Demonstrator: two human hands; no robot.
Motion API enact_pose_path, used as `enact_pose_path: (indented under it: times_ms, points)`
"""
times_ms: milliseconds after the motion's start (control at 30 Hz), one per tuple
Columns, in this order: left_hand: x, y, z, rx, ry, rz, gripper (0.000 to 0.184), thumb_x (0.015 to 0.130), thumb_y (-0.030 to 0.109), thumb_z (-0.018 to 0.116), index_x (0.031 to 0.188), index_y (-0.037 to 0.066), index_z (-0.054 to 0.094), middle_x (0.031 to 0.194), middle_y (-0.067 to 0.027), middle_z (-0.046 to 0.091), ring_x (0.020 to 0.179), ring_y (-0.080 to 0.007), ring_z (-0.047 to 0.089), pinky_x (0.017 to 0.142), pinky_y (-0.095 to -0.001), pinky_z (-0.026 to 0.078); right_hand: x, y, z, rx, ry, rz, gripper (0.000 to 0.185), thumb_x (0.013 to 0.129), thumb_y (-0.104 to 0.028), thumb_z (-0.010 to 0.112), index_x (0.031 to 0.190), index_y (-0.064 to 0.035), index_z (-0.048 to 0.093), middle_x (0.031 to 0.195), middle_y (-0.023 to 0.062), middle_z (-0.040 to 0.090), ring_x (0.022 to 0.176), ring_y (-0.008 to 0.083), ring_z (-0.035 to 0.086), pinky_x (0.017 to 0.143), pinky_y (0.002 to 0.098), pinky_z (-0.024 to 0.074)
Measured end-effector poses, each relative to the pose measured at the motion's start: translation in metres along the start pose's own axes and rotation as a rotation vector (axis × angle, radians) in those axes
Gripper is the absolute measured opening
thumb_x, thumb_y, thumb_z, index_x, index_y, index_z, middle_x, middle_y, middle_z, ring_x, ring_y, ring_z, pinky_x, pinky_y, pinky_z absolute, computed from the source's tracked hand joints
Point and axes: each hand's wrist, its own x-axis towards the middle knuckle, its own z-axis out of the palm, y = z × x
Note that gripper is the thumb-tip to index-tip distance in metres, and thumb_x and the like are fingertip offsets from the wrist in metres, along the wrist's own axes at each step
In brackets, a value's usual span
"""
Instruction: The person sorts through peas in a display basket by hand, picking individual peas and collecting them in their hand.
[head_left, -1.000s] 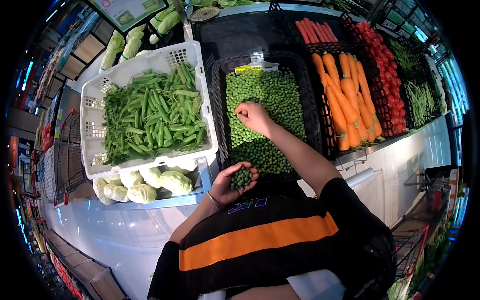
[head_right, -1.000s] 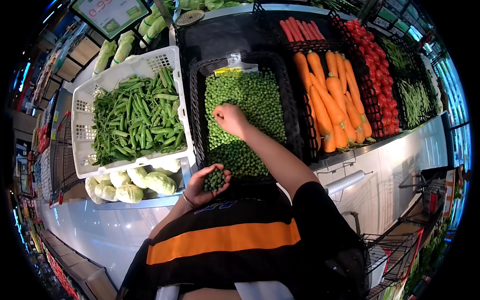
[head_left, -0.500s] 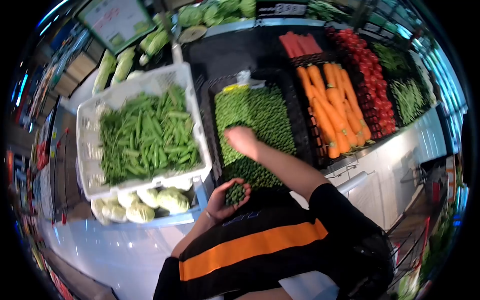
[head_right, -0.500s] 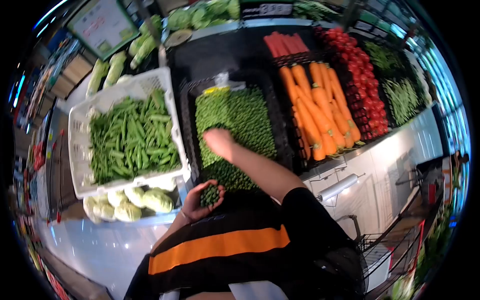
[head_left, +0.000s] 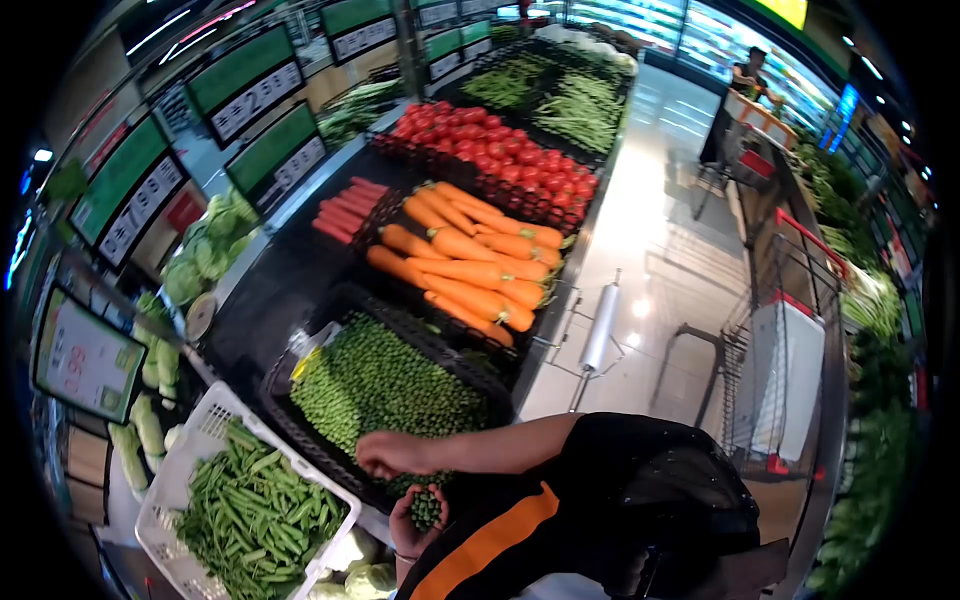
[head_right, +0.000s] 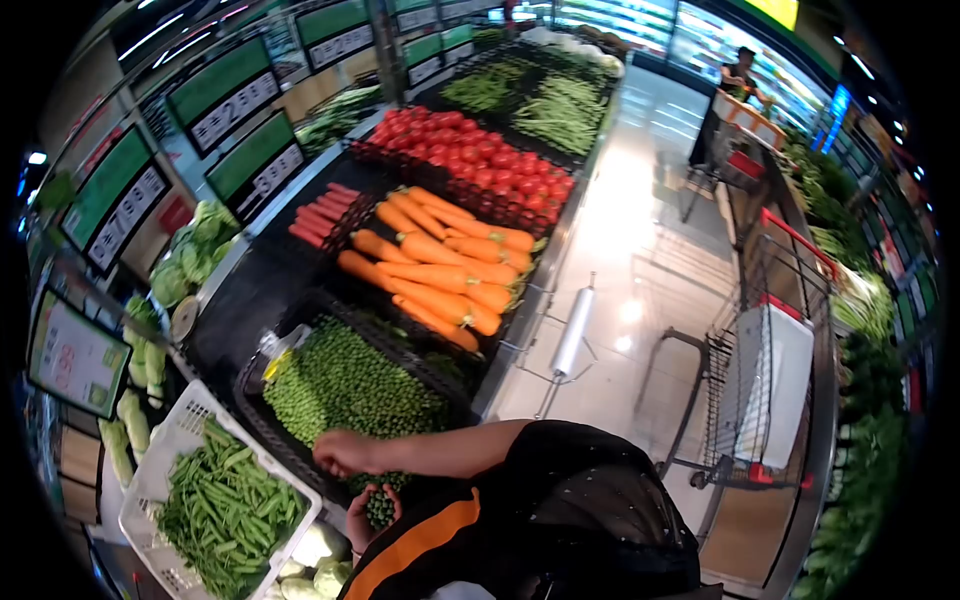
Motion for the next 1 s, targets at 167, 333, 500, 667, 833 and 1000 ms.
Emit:
enact_pose_path:
  times_ms: [167,333,500,667,833,1000]
  points:
    - [-0.003,-0.022,-0.028,1.321,-0.036,0.779,0.020,0.082,0.015,0.054,0.098,0.003,0.055,0.102,-0.0163,0.057,0.095,-0.0254,0.058,0.084,-0.0404,0.050,-0.053,0.029,0.029,-0.940,-0.122,-0.582,0.016,0.075,-0.015,0.054,0.067,-0.0022,0.052,0.062,0.0118,0.055,0.062,0.0299,0.056,0.058,0.0408,0.0434]
    - [0.003,-0.002,-0.047,1.210,-0.140,0.587,0.025,0.083,0.019,0.052,0.102,0.004,0.053,0.102,-0.0141,0.057,0.092,-0.0257,0.057,0.077,-0.0407,0.052,-0.076,0.016,0.017,-1.042,-0.033,-0.601,0.019,0.078,-0.019,0.054,0.087,-0.0025,0.056,0.089,0.0137,0.055,0.087,0.0300,0.053,0.077,0.0409,0.0427]
    - [0.005,-0.003,-0.003,0.125,-0.041,-0.071,0.021,0.087,0.019,0.050,0.100,0.004,0.053,0.105,-0.0160,0.056,0.096,-0.0279,0.057,0.086,-0.0386,0.048,-0.083,0.009,-0.081,-1.560,0.478,0.059,0.084,0.067,-0.043,0.068,0.128,0.0004,0.029,0.117,0.0261,0.041,0.092,0.0341,0.056,0.075,0.0395,0.0482]
    - [-0.005,-0.008,0.007,0.155,-0.109,-0.070,0.020,0.092,0.018,0.043,0.097,0.000,0.052,0.101,-0.0171,0.058,0.092,-0.0263,0.059,0.081,-0.0366,0.051,-0.025,-0.009,-0.060,-1.551,0.406,0.400,0.106,0.068,-0.046,0.074,0.141,-0.0039,0.010,0.130,0.0336,0.023,0.070,0.0293,0.060,0.057,0.0294,0.0510]
    - [-0.006,-0.011,0.010,0.209,-0.108,-0.068,0.021,0.092,0.018,0.042,0.098,0.000,0.052,0.101,-0.0171,0.059,0.094,-0.0261,0.060,0.083,-0.0351,0.051,0.036,0.003,-0.052,-1.530,0.321,-0.158,0.086,0.073,-0.030,0.072,0.139,-0.0059,0.022,0.135,0.0311,0.025,0.091,0.0324,0.059,0.074,0.0362,0.0511]
    - [-0.012,-0.010,0.012,0.213,-0.106,0.035,0.020,0.093,0.018,0.042,0.096,0.001,0.052,0.100,-0.0175,0.057,0.093,-0.0261,0.059,0.081,-0.0350,0.051,0.043,-0.044,-0.082,-1.524,0.592,-0.202,0.075,0.078,-0.031,0.065,0.137,-0.0072,0.027,0.135,0.0254,0.028,0.119,0.0415,0.036,0.097,0.0455,0.0370]
